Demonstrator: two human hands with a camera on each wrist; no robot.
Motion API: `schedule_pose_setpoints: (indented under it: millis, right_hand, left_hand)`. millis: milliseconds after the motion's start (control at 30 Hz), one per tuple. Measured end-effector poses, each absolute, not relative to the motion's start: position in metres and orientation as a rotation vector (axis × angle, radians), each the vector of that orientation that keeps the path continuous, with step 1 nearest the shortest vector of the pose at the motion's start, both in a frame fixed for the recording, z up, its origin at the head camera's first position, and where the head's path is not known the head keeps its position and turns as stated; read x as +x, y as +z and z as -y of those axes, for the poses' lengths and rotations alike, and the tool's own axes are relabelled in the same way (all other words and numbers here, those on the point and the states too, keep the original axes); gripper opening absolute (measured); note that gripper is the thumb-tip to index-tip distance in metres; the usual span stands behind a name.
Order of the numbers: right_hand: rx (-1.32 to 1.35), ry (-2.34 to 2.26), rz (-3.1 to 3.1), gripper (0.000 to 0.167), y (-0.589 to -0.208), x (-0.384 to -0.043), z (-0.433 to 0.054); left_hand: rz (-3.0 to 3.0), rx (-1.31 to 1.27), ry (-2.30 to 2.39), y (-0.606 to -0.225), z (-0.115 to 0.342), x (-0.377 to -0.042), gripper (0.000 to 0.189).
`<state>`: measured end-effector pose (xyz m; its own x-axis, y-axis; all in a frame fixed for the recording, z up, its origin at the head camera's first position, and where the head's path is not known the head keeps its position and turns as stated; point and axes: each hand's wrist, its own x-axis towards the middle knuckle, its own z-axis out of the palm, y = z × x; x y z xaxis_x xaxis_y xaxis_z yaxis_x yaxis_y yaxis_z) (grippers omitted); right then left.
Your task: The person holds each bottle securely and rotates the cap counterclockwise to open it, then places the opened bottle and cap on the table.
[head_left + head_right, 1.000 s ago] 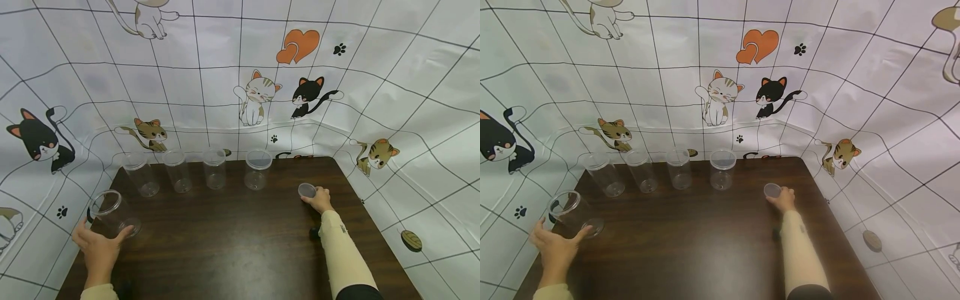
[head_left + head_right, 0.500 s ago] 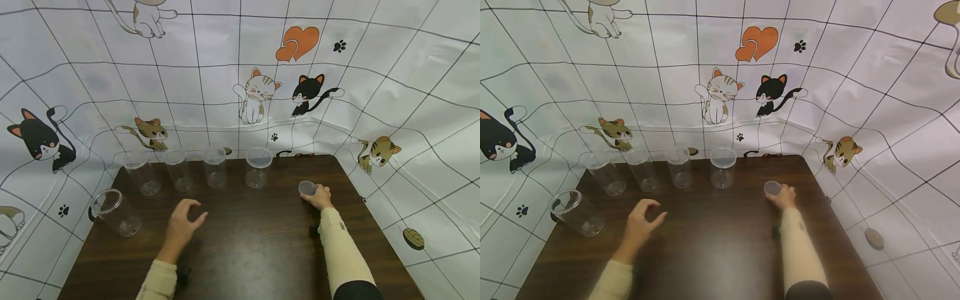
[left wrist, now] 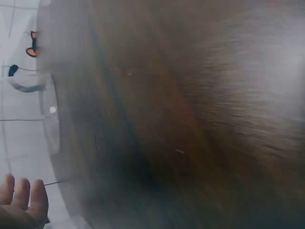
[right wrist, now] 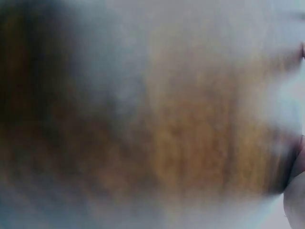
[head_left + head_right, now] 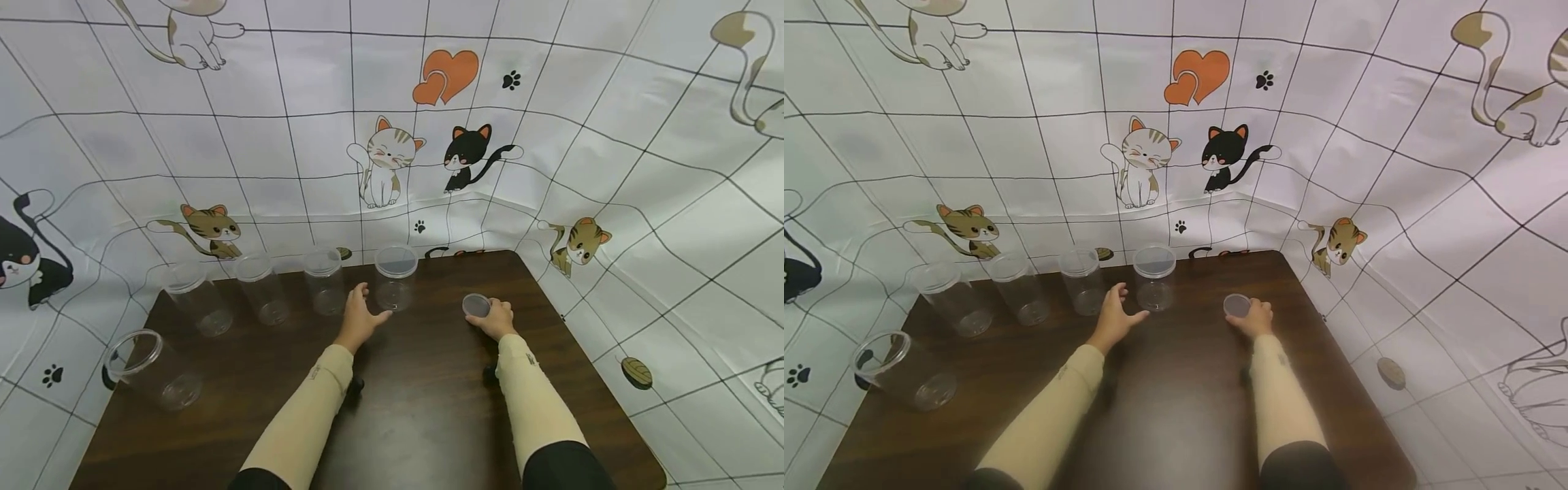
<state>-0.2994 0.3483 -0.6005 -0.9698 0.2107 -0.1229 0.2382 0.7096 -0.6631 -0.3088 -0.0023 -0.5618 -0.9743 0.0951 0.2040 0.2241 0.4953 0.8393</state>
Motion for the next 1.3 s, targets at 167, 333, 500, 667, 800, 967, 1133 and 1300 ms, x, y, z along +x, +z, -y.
schedule_pose_setpoints:
  millis: [167,333,500,667,800,967,1133,1300]
  right_hand:
    - [0.406,-1.141,-2.899,0.089,-0.606,-0.303,-0.347]
    - [0.416,-1.172,-2.937,0.092,-0.612,-0.301,-0.341]
    - [0.399,-1.170,-2.940,0.088,-0.618,-0.298,-0.332]
    - [0.433,-1.177,-2.944,0.081,-0.617,-0.297,-0.336]
    - [0.458,-1.207,-2.944,0.080,-0.607,-0.300,-0.344]
    - [0.426,-1.204,-2.957,0.080,-0.599,-0.302,-0.333]
    - [0.386,-1.163,-2.922,0.088,-0.599,-0.299,-0.336]
    - [0.357,-1.111,-2.855,0.107,-0.586,-0.294,-0.348]
  left_hand:
    - [2.621,-0.245,-1.554,-0.569,-0.008,-0.331,0.106]
    - [2.599,-0.245,-1.624,-0.577,-0.010,-0.345,0.114]
    - [2.568,-0.251,-1.694,-0.586,-0.011,-0.349,0.119]
    - [2.483,-0.296,-1.764,-0.591,-0.025,-0.355,0.114]
    - [2.453,-0.276,-1.747,-0.590,-0.039,-0.363,0.112]
    - [2.557,-0.300,-1.618,-0.581,-0.023,-0.357,0.114]
    - [2.569,-0.327,-1.615,-0.576,-0.009,-0.340,0.112]
    - [2.526,-0.390,-1.676,-0.575,0.001,-0.319,0.111]
